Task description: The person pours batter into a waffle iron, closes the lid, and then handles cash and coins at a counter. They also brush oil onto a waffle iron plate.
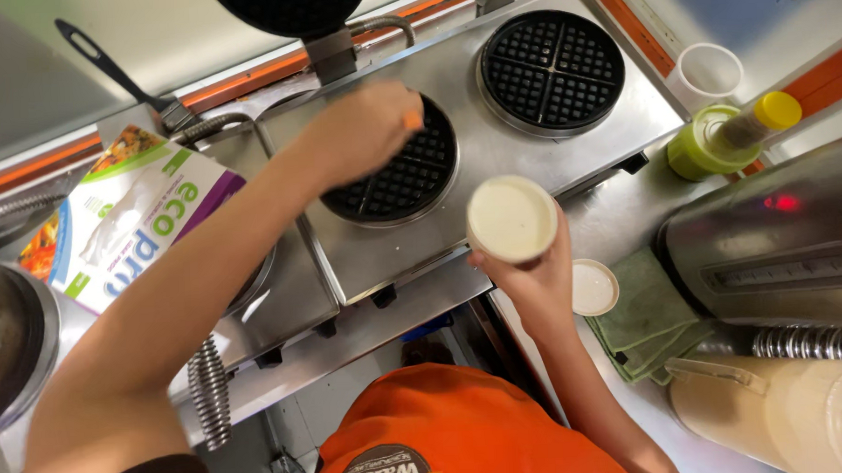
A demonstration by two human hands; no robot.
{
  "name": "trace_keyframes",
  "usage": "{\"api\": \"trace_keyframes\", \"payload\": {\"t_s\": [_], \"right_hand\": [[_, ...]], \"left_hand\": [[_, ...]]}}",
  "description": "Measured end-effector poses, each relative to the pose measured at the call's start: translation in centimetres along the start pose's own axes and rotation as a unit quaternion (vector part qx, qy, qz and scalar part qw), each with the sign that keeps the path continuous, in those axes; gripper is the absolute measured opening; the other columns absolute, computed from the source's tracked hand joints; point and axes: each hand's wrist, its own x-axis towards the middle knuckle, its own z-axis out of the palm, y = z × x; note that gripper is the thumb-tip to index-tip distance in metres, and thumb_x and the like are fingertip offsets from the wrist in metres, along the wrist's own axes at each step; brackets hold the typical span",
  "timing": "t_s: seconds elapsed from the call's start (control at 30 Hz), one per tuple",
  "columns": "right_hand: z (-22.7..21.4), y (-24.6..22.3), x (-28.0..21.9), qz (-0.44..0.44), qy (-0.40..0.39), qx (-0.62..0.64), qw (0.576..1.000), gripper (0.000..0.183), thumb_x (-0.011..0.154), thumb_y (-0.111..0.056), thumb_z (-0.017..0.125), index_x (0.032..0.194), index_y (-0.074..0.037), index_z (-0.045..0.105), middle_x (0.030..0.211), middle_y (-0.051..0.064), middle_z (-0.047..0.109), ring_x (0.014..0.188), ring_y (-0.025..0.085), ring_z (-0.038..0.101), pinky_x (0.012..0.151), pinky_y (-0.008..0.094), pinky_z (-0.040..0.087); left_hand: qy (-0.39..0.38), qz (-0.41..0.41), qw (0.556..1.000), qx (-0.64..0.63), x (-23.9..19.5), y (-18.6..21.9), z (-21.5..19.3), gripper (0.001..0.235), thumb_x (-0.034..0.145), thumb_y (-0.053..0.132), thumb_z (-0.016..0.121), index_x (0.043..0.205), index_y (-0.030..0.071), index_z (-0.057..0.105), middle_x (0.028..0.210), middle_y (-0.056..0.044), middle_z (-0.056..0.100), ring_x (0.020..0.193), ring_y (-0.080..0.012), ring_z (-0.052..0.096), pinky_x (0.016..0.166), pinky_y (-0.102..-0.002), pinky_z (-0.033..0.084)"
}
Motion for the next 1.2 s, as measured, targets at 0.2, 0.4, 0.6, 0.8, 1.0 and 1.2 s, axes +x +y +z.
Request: {"api": "trace_keyframes", "payload": {"t_s": [0.2,0.4,0.6,0.8,1.0,1.2], "right_hand": [[-2.6,0.4,-2.3,-0.047,0.06,-0.071,0.995,0.082,0.073,0.006,0.084,0.144,-0.002,0.042,0.131,0.011,0.062,0.118,0.021,0.066,0.096,0.036,0.061],[-3.6,0.3,-3.4,-0.027,0.089,-0.017,0.996,0.077,0.076,0.006,0.081,0.142,-0.003,0.042,0.129,0.011,0.062,0.112,0.023,0.069,0.085,0.04,0.065],[-3.7,0.0,-3.6,-0.03,0.071,-0.04,0.996,0.073,0.079,0.006,0.081,0.142,-0.001,0.044,0.125,0.014,0.065,0.106,0.025,0.07,0.087,0.039,0.063],[-3.9,0.3,-4.4,-0.059,0.112,-0.085,0.988,0.077,0.076,0.003,0.083,0.141,-0.001,0.043,0.129,0.01,0.058,0.116,0.021,0.065,0.093,0.037,0.062],[-4.3,0.4,-4.3,-0.043,0.087,-0.064,0.993,0.072,0.078,0.002,0.083,0.139,-0.001,0.045,0.126,0.012,0.061,0.111,0.023,0.069,0.089,0.038,0.065],[-4.1,0.2,-4.8,-0.031,0.094,-0.028,0.995,0.075,0.079,0.004,0.079,0.141,-0.004,0.039,0.13,0.012,0.059,0.113,0.024,0.069,0.086,0.04,0.066]], "left_hand": [[-0.216,-0.075,0.963,-0.141,-3.0,1.8,-4.8,0.024,0.1,0.027,0.059,0.104,0.006,0.07,0.091,-0.011,0.074,0.078,-0.0257,0.074,0.07,-0.036,0.058],[-0.186,-0.196,0.962,0.035,0.3,-3.0,-5.7,0.029,0.105,0.031,0.062,0.098,0.005,0.072,0.082,-0.015,0.073,0.07,-0.0285,0.069,0.067,-0.04,0.051],[-0.111,0.024,0.991,-0.064,1.5,-0.6,-2.0,0.022,0.107,0.023,0.058,0.105,0.003,0.066,0.095,-0.015,0.069,0.087,-0.0369,0.066,0.075,-0.043,0.052],[-0.305,-0.248,0.912,-0.121,-0.9,-0.6,-6.7,0.024,0.094,0.033,0.06,0.099,0.014,0.074,0.073,-0.008,0.075,0.07,-0.0292,0.073,0.064,-0.039,0.055],[-0.069,0.028,0.997,-0.019,3.2,-3.4,-2.4,0.021,0.109,0.026,0.064,0.111,0.006,0.069,0.094,-0.013,0.069,0.084,-0.0325,0.068,0.076,-0.04,0.054],[-0.271,-0.026,0.959,-0.075,-0.2,-0.6,-3.6,0.022,0.103,0.026,0.062,0.094,0.007,0.067,0.077,-0.008,0.069,0.074,-0.0239,0.071,0.071,-0.037,0.055]]}}
